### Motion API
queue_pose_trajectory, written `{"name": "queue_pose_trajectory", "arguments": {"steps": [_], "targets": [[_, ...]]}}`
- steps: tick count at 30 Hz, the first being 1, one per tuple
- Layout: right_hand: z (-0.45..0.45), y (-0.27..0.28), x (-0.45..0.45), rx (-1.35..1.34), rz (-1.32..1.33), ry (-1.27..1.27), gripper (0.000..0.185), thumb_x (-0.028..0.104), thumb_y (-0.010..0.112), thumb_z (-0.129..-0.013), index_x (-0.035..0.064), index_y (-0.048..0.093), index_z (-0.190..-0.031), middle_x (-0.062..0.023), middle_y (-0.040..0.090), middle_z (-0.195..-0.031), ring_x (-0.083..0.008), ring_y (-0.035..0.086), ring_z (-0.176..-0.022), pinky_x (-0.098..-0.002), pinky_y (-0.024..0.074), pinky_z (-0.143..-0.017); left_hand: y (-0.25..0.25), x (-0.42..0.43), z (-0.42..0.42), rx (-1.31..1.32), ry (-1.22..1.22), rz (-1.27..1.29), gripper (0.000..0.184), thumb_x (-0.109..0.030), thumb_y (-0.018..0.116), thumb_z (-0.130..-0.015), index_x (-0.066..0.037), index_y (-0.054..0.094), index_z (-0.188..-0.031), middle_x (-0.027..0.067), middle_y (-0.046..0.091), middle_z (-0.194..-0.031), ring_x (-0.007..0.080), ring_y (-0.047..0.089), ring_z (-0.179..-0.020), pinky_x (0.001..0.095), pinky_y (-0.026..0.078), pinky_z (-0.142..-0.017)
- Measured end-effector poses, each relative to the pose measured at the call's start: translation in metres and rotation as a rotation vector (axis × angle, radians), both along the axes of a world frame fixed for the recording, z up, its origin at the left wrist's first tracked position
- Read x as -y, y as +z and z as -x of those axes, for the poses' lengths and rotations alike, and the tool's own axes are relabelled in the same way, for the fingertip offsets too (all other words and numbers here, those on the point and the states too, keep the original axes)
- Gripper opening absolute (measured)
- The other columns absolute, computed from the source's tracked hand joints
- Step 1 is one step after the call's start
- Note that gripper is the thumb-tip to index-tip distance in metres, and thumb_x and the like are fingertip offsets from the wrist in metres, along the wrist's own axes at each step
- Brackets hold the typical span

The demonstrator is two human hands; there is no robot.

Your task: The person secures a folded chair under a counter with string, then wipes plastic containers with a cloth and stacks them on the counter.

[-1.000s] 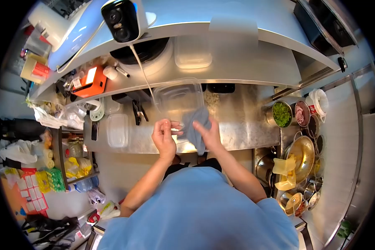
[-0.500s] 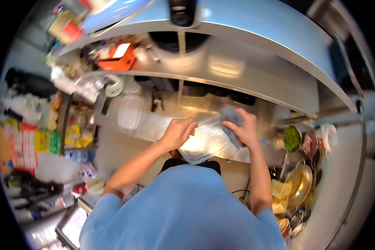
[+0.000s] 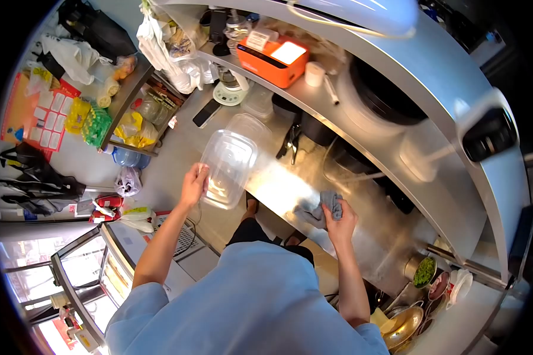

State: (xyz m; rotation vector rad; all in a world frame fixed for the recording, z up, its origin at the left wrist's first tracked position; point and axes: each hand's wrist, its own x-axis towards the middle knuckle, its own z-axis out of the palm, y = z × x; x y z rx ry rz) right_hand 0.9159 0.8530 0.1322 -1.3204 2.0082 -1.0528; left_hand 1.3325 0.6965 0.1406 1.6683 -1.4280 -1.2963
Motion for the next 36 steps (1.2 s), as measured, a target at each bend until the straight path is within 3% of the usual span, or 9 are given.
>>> {"name": "queue_pose_trajectory", "arguments": {"steps": [6,7,9,11,19,23,26,30,36], "targets": [[-0.088,-0.070,0.088,-0.582,-0.186,0.113,0.056,0.027,0.079,-0.083,-0.0083,0.059,-0.122,-0.0275,0.068,-0.110,-0.0420,0.066,-0.102,-0.0499,0.0516,-0.091,-0.174,0.148,-0.053,0.003,-0.012,-0.069,0.022,-0.030,0.059,-0.102,-0.008,0.061,-0.108,0.0046,0.060,-0.072,0.0170,0.056,-0.058,0.0331,0.049,-0.055],[-0.109,-0.084,0.105,-0.614,-0.062,0.180,0.057,0.031,0.079,-0.084,-0.0095,0.061,-0.120,-0.0272,0.069,-0.108,-0.0431,0.067,-0.100,-0.0512,0.0527,-0.090,-0.198,0.167,-0.054,0.313,-0.120,0.174,0.025,-0.027,0.064,-0.097,-0.007,0.062,-0.113,0.0087,0.062,-0.083,0.0231,0.059,-0.072,0.0373,0.051,-0.067],[-0.167,-0.096,0.161,0.064,-0.211,0.144,0.056,0.036,0.075,-0.089,-0.0101,0.062,-0.117,-0.0281,0.069,-0.107,-0.0449,0.067,-0.098,-0.0513,0.0529,-0.090,-0.214,0.193,-0.050,0.605,-0.225,0.401,0.033,-0.024,0.069,-0.092,-0.006,0.063,-0.118,0.0128,0.064,-0.095,0.0291,0.063,-0.086,0.0416,0.053,-0.079],[-0.211,-0.163,0.216,0.047,-0.236,0.047,0.054,0.037,0.072,-0.091,-0.0105,0.063,-0.115,-0.0286,0.069,-0.106,-0.0474,0.067,-0.096,-0.0505,0.0535,-0.088,-0.190,0.214,-0.042,0.668,-0.147,0.428,0.055,-0.023,0.077,-0.082,-0.002,0.061,-0.130,0.0201,0.061,-0.118,0.0381,0.057,-0.113,0.0451,0.047,-0.100],[-0.274,-0.234,0.324,-0.200,-0.237,-0.077,0.049,0.031,0.070,-0.091,-0.0006,0.054,-0.125,-0.0217,0.071,-0.095,-0.0442,0.068,-0.083,-0.0496,0.0550,-0.075,-0.205,0.248,-0.042,0.168,-0.291,0.012,0.063,-0.011,0.075,-0.081,-0.002,0.053,-0.140,0.0256,0.061,-0.130,0.0403,0.059,-0.122,0.0422,0.048,-0.104],[-0.261,-0.197,0.327,0.862,-0.373,-0.415,0.029,0.017,0.068,-0.090,0.0113,0.056,-0.115,-0.0009,0.061,-0.093,-0.0120,0.059,-0.076,-0.0333,0.0487,-0.062,-0.212,0.259,-0.045,0.050,-0.381,0.247,0.067,-0.018,0.076,-0.085,0.000,0.049,-0.144,0.0211,0.067,-0.126,0.0386,0.065,-0.114,0.0434,0.052,-0.096],[-0.261,-0.172,0.325,0.868,-0.333,-0.385,0.030,0.010,0.066,-0.089,0.0109,0.055,-0.116,-0.0014,0.062,-0.096,-0.0135,0.060,-0.082,-0.0322,0.0503,-0.064,-0.192,0.321,-0.050,-0.159,-0.097,-0.205,0.066,-0.029,0.076,-0.091,0.006,0.050,-0.141,0.0160,0.072,-0.113,0.0281,0.070,-0.102,0.0343,0.056,-0.087],[-0.269,-0.145,0.326,0.831,-0.312,-0.389,0.036,0.010,0.066,-0.090,0.0093,0.054,-0.123,-0.0040,0.065,-0.101,-0.0151,0.063,-0.089,-0.0334,0.0548,-0.072,-0.214,0.382,-0.023,-0.840,0.225,-0.746,0.042,-0.017,0.056,-0.103,0.009,0.049,-0.135,0.0259,0.066,-0.119,0.0379,0.070,-0.102,0.0427,0.061,-0.090],[-0.260,-0.138,0.347,0.749,-0.286,-0.371,0.032,0.006,0.063,-0.092,0.0058,0.057,-0.123,-0.0053,0.066,-0.103,-0.0154,0.063,-0.091,-0.0324,0.0540,-0.073,-0.230,0.401,0.026,-0.940,0.669,-0.659,0.031,-0.011,0.049,-0.105,0.011,0.050,-0.127,0.0277,0.065,-0.119,0.0415,0.071,-0.102,0.0458,0.064,-0.089]]}}
